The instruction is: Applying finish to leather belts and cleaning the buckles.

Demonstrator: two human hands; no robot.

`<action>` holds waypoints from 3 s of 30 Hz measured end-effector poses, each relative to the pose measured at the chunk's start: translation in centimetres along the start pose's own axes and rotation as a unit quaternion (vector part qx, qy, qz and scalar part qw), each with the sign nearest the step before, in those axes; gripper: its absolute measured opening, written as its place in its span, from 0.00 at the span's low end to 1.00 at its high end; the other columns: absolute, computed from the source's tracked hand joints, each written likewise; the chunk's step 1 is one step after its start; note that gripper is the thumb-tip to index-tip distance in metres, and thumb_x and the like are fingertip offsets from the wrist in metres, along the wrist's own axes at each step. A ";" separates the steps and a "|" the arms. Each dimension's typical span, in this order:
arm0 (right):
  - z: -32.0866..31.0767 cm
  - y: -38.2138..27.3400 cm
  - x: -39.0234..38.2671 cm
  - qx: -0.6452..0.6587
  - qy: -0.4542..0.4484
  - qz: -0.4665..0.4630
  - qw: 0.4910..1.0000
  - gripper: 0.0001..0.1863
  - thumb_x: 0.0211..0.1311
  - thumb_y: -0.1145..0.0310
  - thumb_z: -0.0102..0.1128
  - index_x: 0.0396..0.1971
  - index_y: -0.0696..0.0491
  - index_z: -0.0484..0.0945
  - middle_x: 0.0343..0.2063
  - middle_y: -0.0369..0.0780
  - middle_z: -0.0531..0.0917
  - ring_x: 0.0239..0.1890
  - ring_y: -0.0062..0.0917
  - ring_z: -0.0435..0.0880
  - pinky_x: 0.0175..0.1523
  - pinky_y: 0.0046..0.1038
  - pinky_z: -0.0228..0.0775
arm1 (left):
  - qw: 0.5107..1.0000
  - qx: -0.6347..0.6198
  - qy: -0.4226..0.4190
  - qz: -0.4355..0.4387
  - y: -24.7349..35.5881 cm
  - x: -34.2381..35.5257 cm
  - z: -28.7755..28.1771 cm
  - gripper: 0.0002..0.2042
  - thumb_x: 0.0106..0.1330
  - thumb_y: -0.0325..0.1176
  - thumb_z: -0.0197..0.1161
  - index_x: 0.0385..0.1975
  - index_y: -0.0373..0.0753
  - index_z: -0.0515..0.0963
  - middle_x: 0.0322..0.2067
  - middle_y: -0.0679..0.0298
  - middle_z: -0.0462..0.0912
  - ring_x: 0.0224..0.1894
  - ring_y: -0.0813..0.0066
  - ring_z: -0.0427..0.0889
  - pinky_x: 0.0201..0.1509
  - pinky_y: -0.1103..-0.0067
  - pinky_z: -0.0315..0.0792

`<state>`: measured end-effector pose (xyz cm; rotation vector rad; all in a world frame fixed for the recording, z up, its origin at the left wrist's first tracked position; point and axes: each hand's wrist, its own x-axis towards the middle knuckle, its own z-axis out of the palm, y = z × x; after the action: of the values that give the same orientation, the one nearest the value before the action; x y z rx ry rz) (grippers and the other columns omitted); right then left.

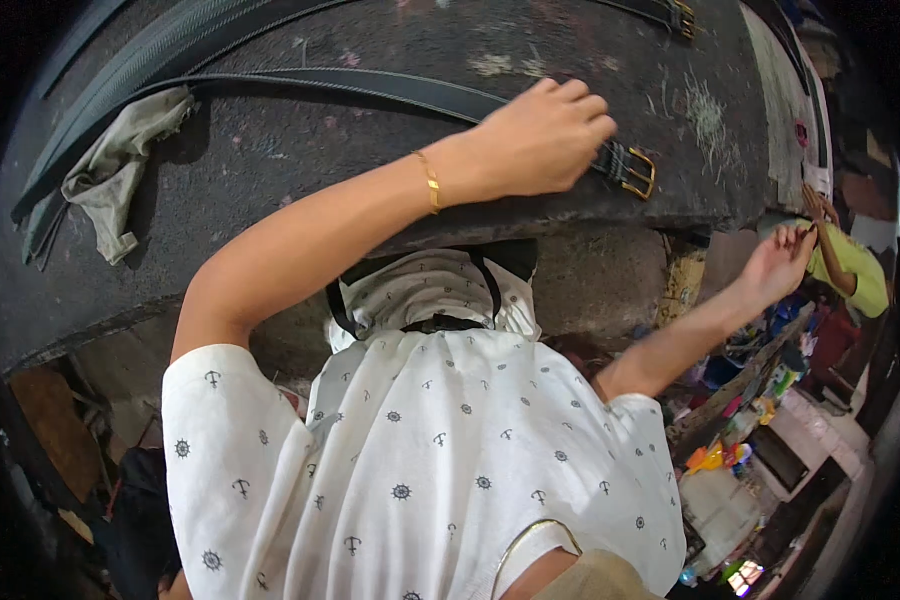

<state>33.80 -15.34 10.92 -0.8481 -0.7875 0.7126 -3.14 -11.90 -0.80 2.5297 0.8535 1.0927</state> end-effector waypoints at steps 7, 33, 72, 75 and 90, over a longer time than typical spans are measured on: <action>5.1 7.8 -7.2 -0.138 -0.027 0.095 0.986 0.08 0.70 0.75 0.57 0.45 0.61 0.76 0.35 0.38 0.79 0.33 0.18 0.71 0.36 0.24 0.63 | 0.999 0.045 0.006 -0.007 1.9 0.1 0.5 0.10 0.55 0.35 0.63 0.36 0.42 0.84 0.39 0.68 0.79 0.48 0.70 0.75 0.47 0.70 0.70; 11.4 13.3 -14.4 -0.415 -0.089 -0.094 0.900 0.06 0.56 0.85 0.63 0.33 0.60 0.82 0.31 0.32 0.80 0.27 0.07 0.71 0.32 0.12 0.63 | 0.984 -0.092 0.021 -0.149 0.8 0.3 -0.1 0.04 0.54 0.30 0.66 0.26 0.39 0.86 0.28 0.67 0.80 0.39 0.67 0.74 0.47 0.67 0.62; 11.4 13.7 -14.5 -0.337 -0.057 -0.058 0.938 0.04 0.53 0.84 0.65 0.28 0.61 0.81 0.23 0.30 0.79 0.23 0.09 0.69 0.26 0.17 0.62 | 0.986 -0.098 -0.005 -0.135 0.6 0.8 -0.7 0.05 0.53 0.31 0.67 0.29 0.40 0.86 0.31 0.66 0.84 0.37 0.68 0.73 0.44 0.69 0.60; 11.2 13.7 -14.3 -0.422 -0.106 -0.114 0.893 0.02 0.55 0.83 0.64 0.28 0.61 0.81 0.23 0.28 0.78 0.23 0.08 0.70 0.25 0.17 0.61 | 0.986 -0.094 -0.014 -0.136 0.7 0.9 -0.8 0.05 0.54 0.31 0.67 0.28 0.40 0.86 0.31 0.66 0.84 0.38 0.68 0.73 0.45 0.69 0.60; 12.3 12.1 -16.3 -0.198 0.029 0.017 0.980 0.05 0.62 0.77 0.66 0.34 0.60 0.78 0.27 0.32 0.81 0.26 0.10 0.76 0.30 0.14 0.67 | 0.991 -0.053 -0.016 -0.120 1.8 0.4 -0.5 0.05 0.51 0.30 0.67 0.26 0.39 0.86 0.28 0.64 0.83 0.38 0.66 0.76 0.49 0.67 0.63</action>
<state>12.48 -18.10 0.87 -1.2390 -0.8794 0.5641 -2.56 -13.08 0.56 2.2815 1.0320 0.9914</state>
